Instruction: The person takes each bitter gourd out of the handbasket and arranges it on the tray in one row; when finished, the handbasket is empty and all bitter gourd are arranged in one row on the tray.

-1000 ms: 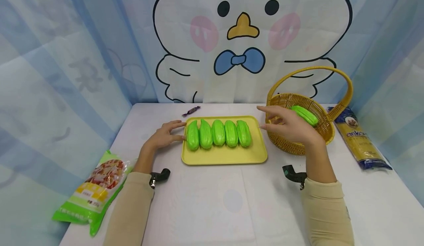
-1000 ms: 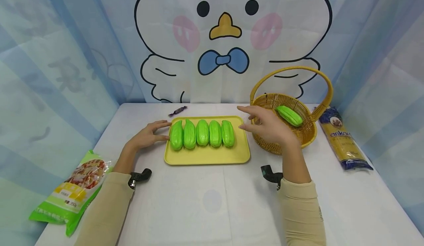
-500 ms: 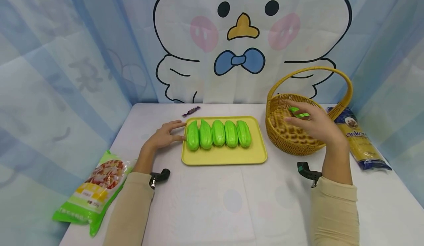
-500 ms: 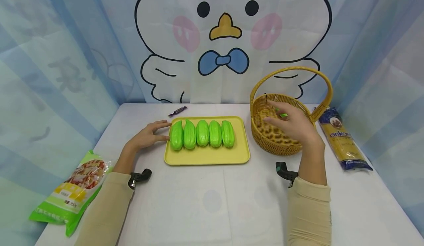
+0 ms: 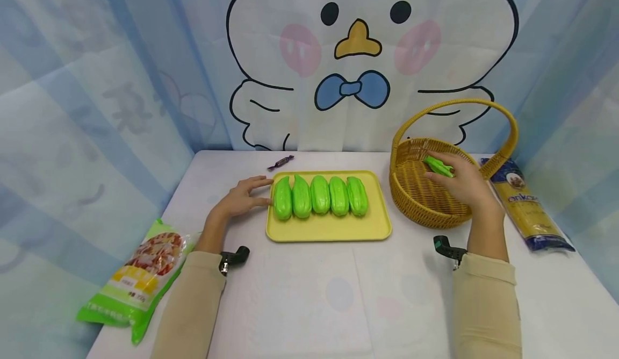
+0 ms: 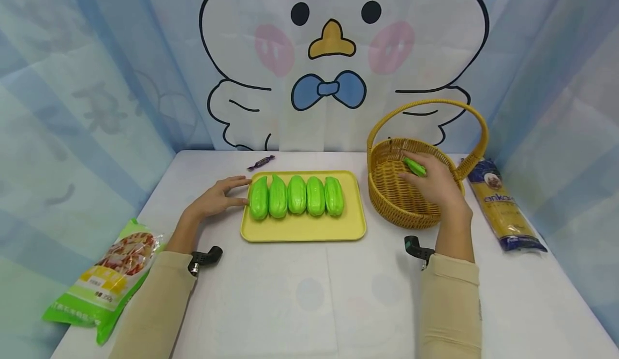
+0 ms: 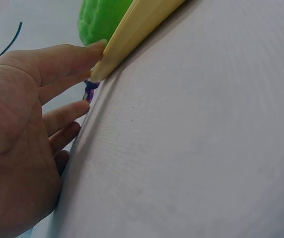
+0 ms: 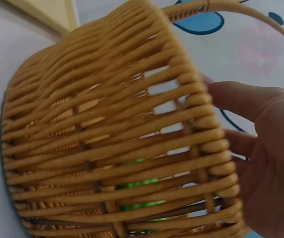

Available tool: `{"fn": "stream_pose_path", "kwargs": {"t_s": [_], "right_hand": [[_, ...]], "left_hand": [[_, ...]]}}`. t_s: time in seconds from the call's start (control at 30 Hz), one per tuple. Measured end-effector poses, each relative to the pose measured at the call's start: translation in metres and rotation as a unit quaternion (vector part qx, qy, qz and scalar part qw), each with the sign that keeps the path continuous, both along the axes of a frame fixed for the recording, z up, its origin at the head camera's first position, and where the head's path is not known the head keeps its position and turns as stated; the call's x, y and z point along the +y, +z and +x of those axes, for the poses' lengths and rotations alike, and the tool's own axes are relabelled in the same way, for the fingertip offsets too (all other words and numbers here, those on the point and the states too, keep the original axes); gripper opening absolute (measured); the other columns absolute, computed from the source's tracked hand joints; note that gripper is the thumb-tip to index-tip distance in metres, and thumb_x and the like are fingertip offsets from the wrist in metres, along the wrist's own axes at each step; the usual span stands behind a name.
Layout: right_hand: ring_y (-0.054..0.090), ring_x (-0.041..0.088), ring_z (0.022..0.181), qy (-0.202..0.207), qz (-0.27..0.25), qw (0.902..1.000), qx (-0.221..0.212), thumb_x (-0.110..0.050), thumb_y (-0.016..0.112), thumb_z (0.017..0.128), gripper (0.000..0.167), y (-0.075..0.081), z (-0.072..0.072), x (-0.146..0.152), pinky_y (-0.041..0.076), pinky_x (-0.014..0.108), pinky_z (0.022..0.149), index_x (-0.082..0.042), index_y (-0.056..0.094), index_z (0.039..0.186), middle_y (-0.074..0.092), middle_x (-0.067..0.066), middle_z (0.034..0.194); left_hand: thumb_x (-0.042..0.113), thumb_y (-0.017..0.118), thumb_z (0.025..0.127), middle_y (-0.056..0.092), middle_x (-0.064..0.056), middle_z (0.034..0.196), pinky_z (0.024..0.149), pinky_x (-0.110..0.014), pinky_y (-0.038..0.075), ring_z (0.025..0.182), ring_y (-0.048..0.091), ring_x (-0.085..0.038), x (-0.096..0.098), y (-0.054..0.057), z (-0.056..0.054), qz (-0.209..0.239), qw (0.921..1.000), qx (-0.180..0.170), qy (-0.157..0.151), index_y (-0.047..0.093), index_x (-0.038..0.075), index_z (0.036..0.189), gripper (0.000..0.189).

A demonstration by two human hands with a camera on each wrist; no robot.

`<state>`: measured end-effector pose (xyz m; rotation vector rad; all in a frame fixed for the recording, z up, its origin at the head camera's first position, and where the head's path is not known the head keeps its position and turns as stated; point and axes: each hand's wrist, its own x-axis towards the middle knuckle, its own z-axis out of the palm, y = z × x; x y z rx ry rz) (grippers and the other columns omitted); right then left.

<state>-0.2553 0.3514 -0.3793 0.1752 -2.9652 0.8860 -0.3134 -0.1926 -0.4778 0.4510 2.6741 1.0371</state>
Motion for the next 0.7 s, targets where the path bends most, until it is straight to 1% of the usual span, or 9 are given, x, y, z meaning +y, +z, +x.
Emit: {"fn": "stream_pose_path", "kwargs": {"t_s": [0.07,0.13,0.23,0.3,0.5,0.7], "right_hand": [[0.041,0.056,0.136,-0.003,0.012,0.9999,0.010,-0.041,0.061,0.105,0.067,-0.002,-0.005,0.003,0.042,0.071,0.102,-0.016,0.038,0.162,0.035,0.031,0.161],[0.036,0.057,0.141,0.000,0.023,0.9996,0.017,-0.038,0.062,0.105,0.064,-0.002,-0.012,0.006,0.037,0.074,0.107,-0.014,0.042,0.160,0.035,0.031,0.161],[0.030,0.058,0.146,0.003,0.029,0.9996,0.006,-0.039,0.063,0.104,0.064,-0.003,-0.020,0.012,0.029,0.076,0.113,-0.014,0.043,0.159,0.033,0.031,0.163],[0.024,0.058,0.150,0.005,0.031,0.9995,-0.008,-0.040,0.063,0.104,0.065,-0.005,-0.026,0.018,0.022,0.078,0.115,-0.013,0.043,0.160,0.031,0.031,0.164],[0.019,0.059,0.151,0.006,0.044,0.9979,-0.046,-0.043,0.062,0.104,0.069,-0.012,-0.037,0.033,0.018,0.078,0.116,-0.013,0.039,0.161,0.027,0.032,0.166],[0.021,0.060,0.149,0.020,0.064,0.9964,-0.052,-0.038,0.062,0.105,0.068,-0.018,-0.044,0.040,0.020,0.078,0.116,-0.011,0.037,0.162,0.026,0.034,0.165]], "left_hand": [[0.048,0.074,0.092,0.032,-0.007,0.171,0.121,-0.078,0.007,0.161,0.015,-0.040,0.000,0.000,0.000,-0.002,1.0000,0.005,0.000,0.050,0.027,0.156,0.072],[0.048,0.073,0.093,0.032,-0.007,0.170,0.121,-0.078,0.008,0.161,0.016,-0.040,0.000,0.000,0.000,-0.003,0.9999,0.011,-0.001,0.050,0.027,0.156,0.071],[0.046,0.074,0.093,0.033,-0.007,0.170,0.121,-0.077,0.008,0.160,0.017,-0.039,0.000,0.001,0.000,-0.001,0.9999,0.013,0.000,0.051,0.026,0.156,0.070],[0.046,0.074,0.093,0.032,-0.008,0.170,0.121,-0.077,0.009,0.161,0.017,-0.039,0.000,0.001,0.000,-0.001,0.9999,0.011,-0.002,0.050,0.026,0.156,0.070],[0.045,0.074,0.093,0.033,-0.007,0.170,0.122,-0.076,0.011,0.161,0.017,-0.038,0.002,-0.001,-0.001,-0.001,0.9999,0.010,-0.004,0.051,0.026,0.156,0.070],[0.045,0.074,0.093,0.032,-0.007,0.170,0.121,-0.076,0.009,0.161,0.016,-0.039,0.002,-0.002,0.000,-0.002,1.0000,0.008,-0.003,0.050,0.026,0.156,0.070]]}}
